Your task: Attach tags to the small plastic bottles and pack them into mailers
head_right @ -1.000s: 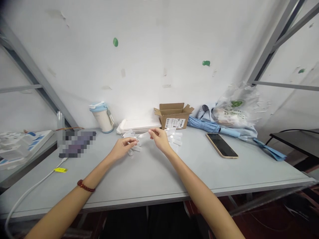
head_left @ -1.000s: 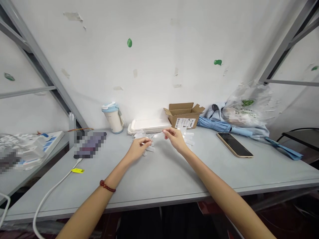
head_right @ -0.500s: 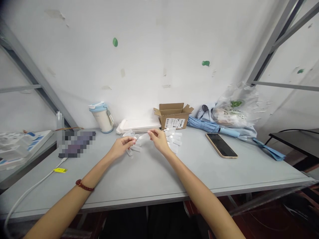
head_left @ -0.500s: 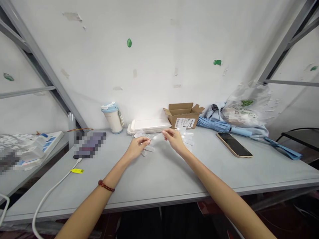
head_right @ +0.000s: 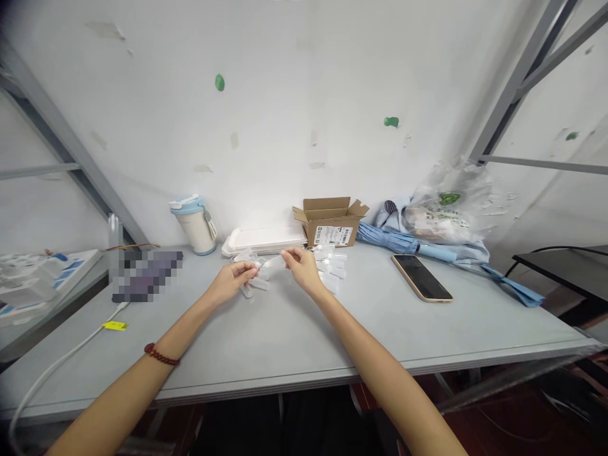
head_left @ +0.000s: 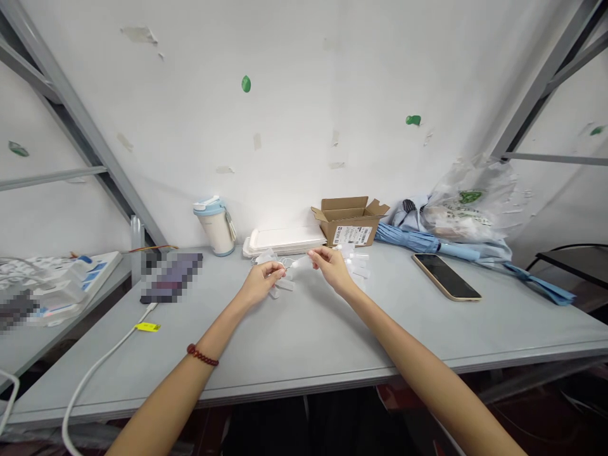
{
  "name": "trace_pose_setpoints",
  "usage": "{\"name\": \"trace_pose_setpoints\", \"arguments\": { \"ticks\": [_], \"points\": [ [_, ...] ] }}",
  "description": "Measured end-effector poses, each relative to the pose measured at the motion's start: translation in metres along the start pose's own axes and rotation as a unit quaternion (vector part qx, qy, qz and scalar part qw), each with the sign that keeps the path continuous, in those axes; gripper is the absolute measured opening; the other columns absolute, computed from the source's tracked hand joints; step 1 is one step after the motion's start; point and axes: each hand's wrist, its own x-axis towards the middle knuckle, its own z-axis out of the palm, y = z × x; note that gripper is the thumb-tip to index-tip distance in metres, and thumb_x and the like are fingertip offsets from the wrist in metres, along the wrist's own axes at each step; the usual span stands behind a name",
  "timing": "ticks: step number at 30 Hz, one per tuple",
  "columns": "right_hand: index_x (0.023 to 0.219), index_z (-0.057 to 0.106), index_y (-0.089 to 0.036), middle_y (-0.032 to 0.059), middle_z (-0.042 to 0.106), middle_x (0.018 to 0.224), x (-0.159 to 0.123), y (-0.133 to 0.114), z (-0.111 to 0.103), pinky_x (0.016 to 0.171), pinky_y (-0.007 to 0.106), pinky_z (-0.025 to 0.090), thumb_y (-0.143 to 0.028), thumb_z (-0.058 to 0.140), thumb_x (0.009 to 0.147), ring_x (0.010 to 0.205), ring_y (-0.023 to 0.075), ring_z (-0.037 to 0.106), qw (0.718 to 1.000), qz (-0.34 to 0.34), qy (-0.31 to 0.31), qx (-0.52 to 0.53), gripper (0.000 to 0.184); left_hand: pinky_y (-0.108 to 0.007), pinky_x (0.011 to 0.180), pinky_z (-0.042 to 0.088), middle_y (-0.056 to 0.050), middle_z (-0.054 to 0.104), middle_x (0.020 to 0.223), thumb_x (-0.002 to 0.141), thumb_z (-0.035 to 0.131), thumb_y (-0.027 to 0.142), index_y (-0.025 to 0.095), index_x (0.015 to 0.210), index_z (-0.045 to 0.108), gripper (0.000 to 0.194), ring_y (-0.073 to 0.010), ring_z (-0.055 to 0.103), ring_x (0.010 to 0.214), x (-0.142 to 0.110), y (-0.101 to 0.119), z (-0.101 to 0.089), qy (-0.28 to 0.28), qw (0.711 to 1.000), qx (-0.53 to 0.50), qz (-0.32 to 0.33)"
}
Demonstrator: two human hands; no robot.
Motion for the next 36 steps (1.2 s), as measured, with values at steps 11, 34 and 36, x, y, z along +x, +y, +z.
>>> {"name": "trace_pose_setpoints", "arguments": {
  "ticks": [11,34,36],
  "points": [
    [0.073,0.060,-0.017,-0.0004,0.055,0.058,0.0013,0.0043,0.0005,0.056,0.026,0.039,-0.043,0.051,0.077,0.054,0.0135,0.050,0.999,-0.009,0.002,-0.053,0.027,-0.025,0.053,0.042,-0.002,0.060,0.071,0.071,0.057,0.038,0.016,0.074,0.061,0.023,-0.0122,0.053,0.060,-0.0004,-0.0003,0.0002,0.003,1.000,0.004,0.009],
    [0.070,0.065,-0.017,0.0007,0.058,0.066,-0.0044,0.0055,0.0019,0.058,0.025,0.039,-0.029,0.062,0.075,0.060,0.0120,0.050,0.992,-0.072,-0.048,-0.094,0.014,-0.028,0.065,0.041,-0.003,0.062,0.073,0.077,0.049,0.030,0.017,0.073,0.060,0.017,-0.0163,0.052,0.071,-0.0072,-0.0075,0.0076,0.032,0.984,0.163,0.063],
    [0.070,0.065,-0.017,0.0006,0.058,0.066,-0.0052,0.0065,0.0022,0.058,0.025,0.039,-0.029,0.062,0.075,0.060,0.0121,0.051,0.993,-0.067,-0.049,-0.090,0.014,-0.028,0.065,0.041,-0.003,0.062,0.073,0.077,0.050,0.030,0.017,0.072,0.060,0.017,-0.0164,0.052,0.071,-0.0075,-0.0067,0.0079,0.034,0.985,0.158,0.066]
  ]
}}
